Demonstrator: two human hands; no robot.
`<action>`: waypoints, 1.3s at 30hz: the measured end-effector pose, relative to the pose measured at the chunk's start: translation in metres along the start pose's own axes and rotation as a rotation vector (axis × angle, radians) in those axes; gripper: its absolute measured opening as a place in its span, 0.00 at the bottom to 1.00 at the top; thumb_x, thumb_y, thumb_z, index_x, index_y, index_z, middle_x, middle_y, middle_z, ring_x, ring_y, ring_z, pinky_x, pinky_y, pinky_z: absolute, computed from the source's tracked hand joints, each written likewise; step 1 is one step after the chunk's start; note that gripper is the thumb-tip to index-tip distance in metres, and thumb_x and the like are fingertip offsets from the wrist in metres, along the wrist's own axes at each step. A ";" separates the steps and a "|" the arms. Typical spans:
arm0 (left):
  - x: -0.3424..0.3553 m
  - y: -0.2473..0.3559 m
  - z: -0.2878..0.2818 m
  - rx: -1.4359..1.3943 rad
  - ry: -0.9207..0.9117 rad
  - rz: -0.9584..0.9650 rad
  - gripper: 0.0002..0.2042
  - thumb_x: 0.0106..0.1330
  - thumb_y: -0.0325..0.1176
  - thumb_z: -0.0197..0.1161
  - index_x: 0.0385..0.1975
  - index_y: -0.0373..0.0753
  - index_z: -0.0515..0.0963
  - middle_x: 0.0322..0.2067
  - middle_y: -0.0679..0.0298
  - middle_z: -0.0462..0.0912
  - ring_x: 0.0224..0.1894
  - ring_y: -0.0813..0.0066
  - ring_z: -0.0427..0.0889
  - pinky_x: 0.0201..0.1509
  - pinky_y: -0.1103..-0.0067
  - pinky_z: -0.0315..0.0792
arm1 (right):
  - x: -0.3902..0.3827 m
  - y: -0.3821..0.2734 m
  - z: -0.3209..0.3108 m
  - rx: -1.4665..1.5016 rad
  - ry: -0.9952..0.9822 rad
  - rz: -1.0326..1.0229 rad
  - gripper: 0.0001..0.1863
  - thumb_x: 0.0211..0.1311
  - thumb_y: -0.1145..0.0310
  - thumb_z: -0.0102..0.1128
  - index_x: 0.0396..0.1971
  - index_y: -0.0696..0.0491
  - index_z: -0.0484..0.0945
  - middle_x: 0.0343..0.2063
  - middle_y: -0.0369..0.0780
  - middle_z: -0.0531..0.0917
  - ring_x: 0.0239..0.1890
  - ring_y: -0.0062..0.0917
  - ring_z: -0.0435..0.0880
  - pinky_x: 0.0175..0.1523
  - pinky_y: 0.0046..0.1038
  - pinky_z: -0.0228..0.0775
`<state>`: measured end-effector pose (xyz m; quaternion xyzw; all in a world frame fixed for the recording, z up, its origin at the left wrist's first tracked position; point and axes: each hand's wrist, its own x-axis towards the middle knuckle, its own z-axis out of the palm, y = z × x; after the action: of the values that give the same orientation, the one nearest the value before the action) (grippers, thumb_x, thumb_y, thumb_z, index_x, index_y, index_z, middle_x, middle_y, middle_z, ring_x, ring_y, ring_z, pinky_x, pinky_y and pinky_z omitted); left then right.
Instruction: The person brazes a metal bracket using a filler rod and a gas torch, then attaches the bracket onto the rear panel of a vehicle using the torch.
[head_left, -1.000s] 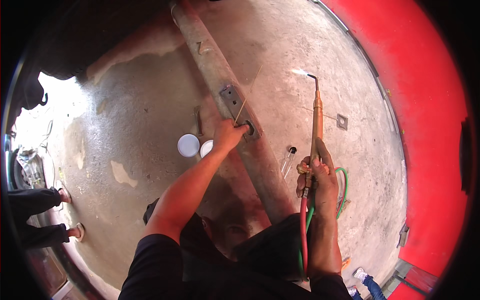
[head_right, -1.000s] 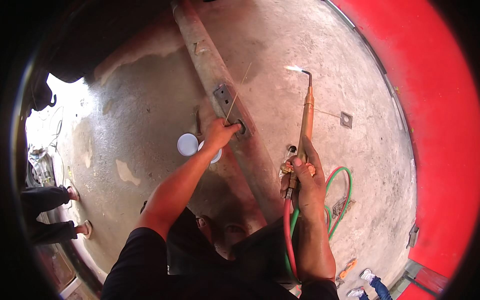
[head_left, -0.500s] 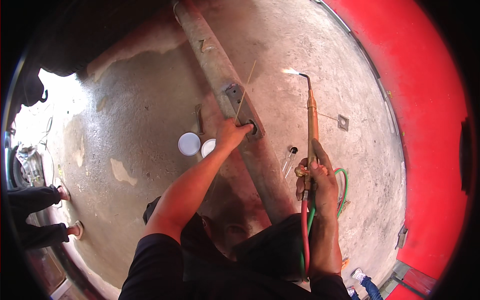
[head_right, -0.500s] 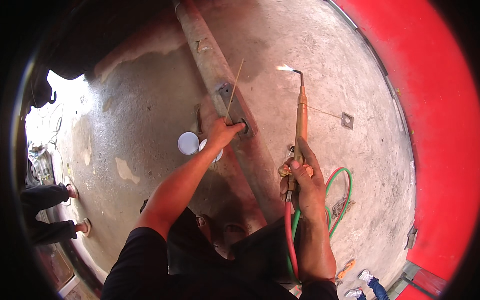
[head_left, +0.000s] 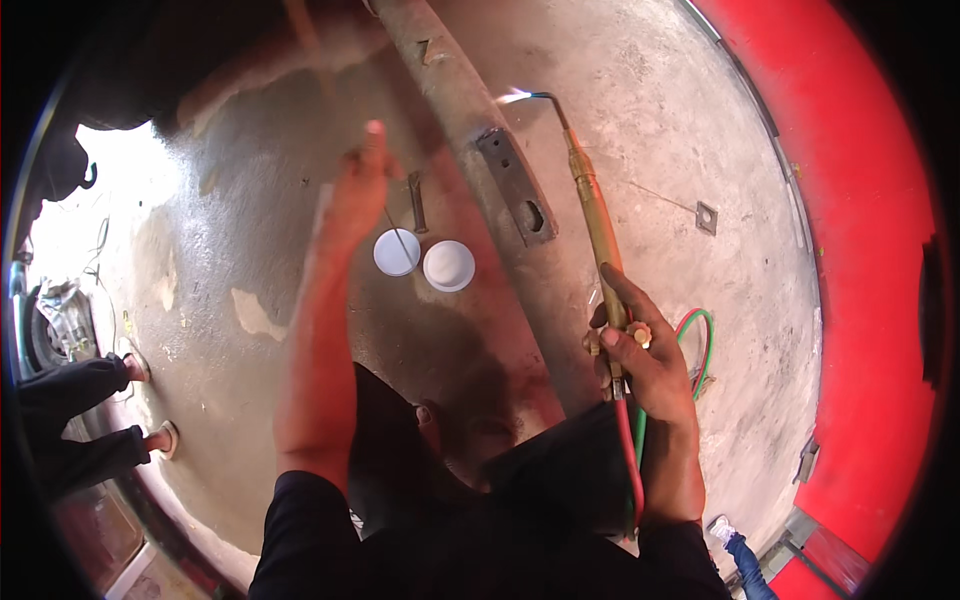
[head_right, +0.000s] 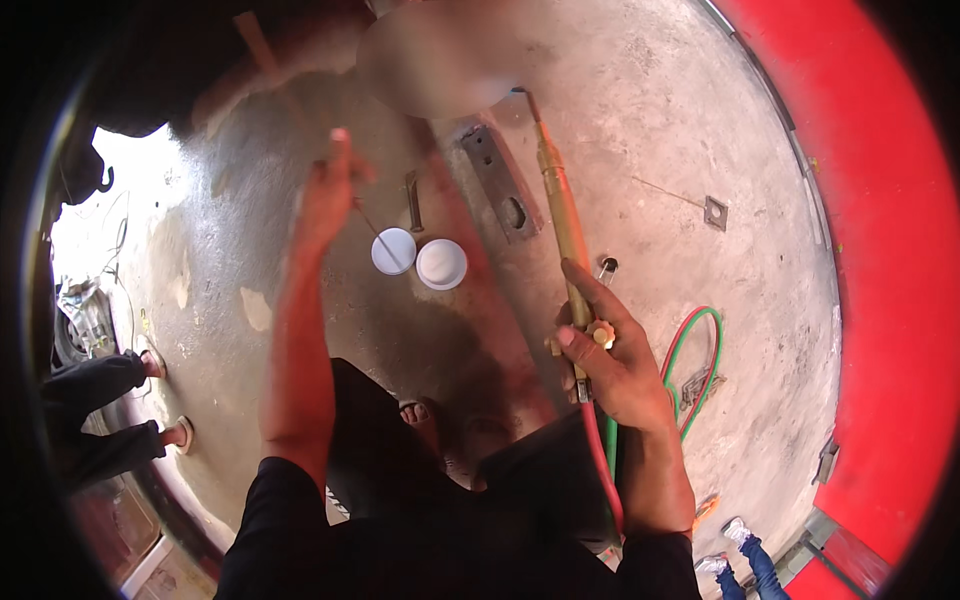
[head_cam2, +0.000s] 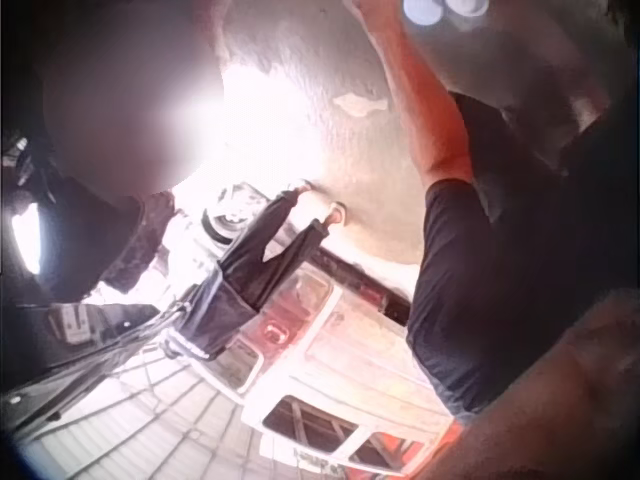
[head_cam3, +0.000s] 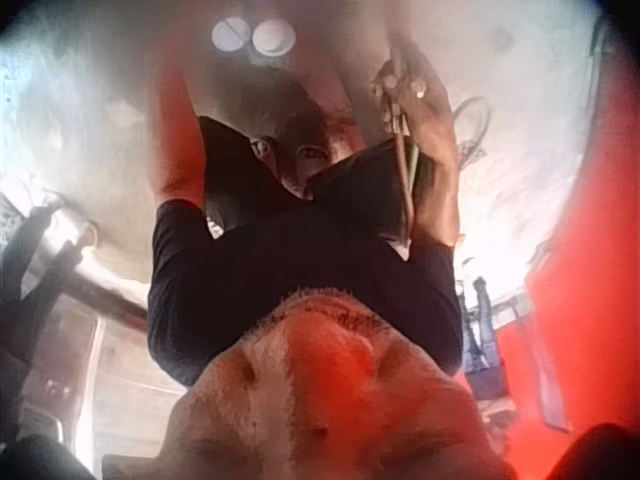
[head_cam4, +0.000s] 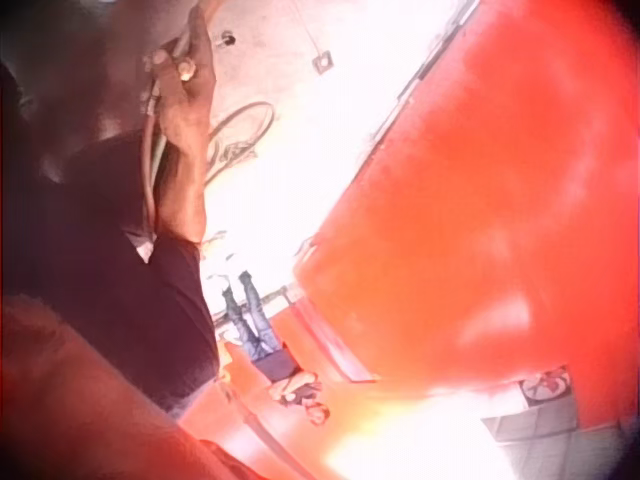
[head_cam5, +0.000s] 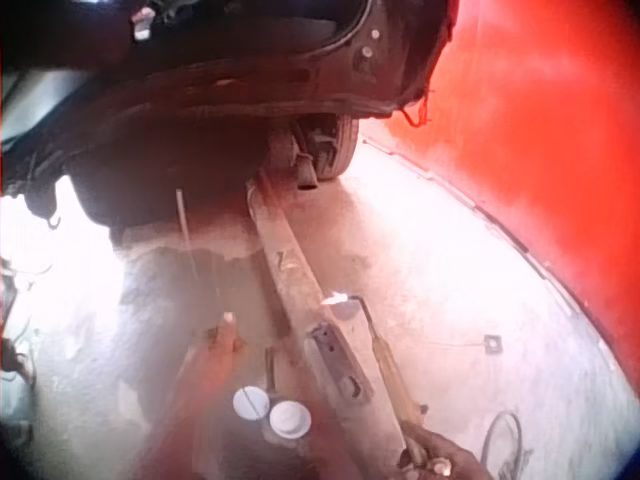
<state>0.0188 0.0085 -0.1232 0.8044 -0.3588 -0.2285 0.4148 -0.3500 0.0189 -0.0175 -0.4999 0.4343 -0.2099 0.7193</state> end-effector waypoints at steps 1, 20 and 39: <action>0.000 0.001 -0.015 0.000 -0.005 -0.006 0.42 0.70 0.73 0.36 0.27 0.35 0.80 0.23 0.62 0.81 0.20 0.75 0.76 0.26 0.74 0.72 | -0.001 0.000 0.004 -0.074 -0.009 0.008 0.34 0.69 0.72 0.61 0.72 0.56 0.60 0.36 0.37 0.76 0.26 0.19 0.77 0.28 0.21 0.72; -0.036 0.024 0.009 0.272 -0.314 0.048 0.36 0.72 0.65 0.46 0.24 0.33 0.81 0.17 0.57 0.83 0.25 0.68 0.84 0.36 0.71 0.76 | 0.004 0.005 0.011 -0.028 -0.042 0.029 0.33 0.69 0.72 0.61 0.72 0.56 0.61 0.33 0.34 0.75 0.25 0.18 0.77 0.25 0.22 0.70; -0.017 0.092 -0.094 -0.421 0.338 0.115 0.32 0.77 0.59 0.45 0.35 0.32 0.84 0.23 0.64 0.82 0.20 0.79 0.74 0.27 0.79 0.70 | 0.017 0.014 0.012 -0.190 -0.048 0.048 0.31 0.71 0.75 0.58 0.71 0.59 0.61 0.33 0.34 0.75 0.29 0.16 0.75 0.33 0.21 0.71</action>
<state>0.0349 0.0321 0.0062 0.7055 -0.2742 -0.1365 0.6391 -0.3327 0.0184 -0.0358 -0.5600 0.4470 -0.1385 0.6837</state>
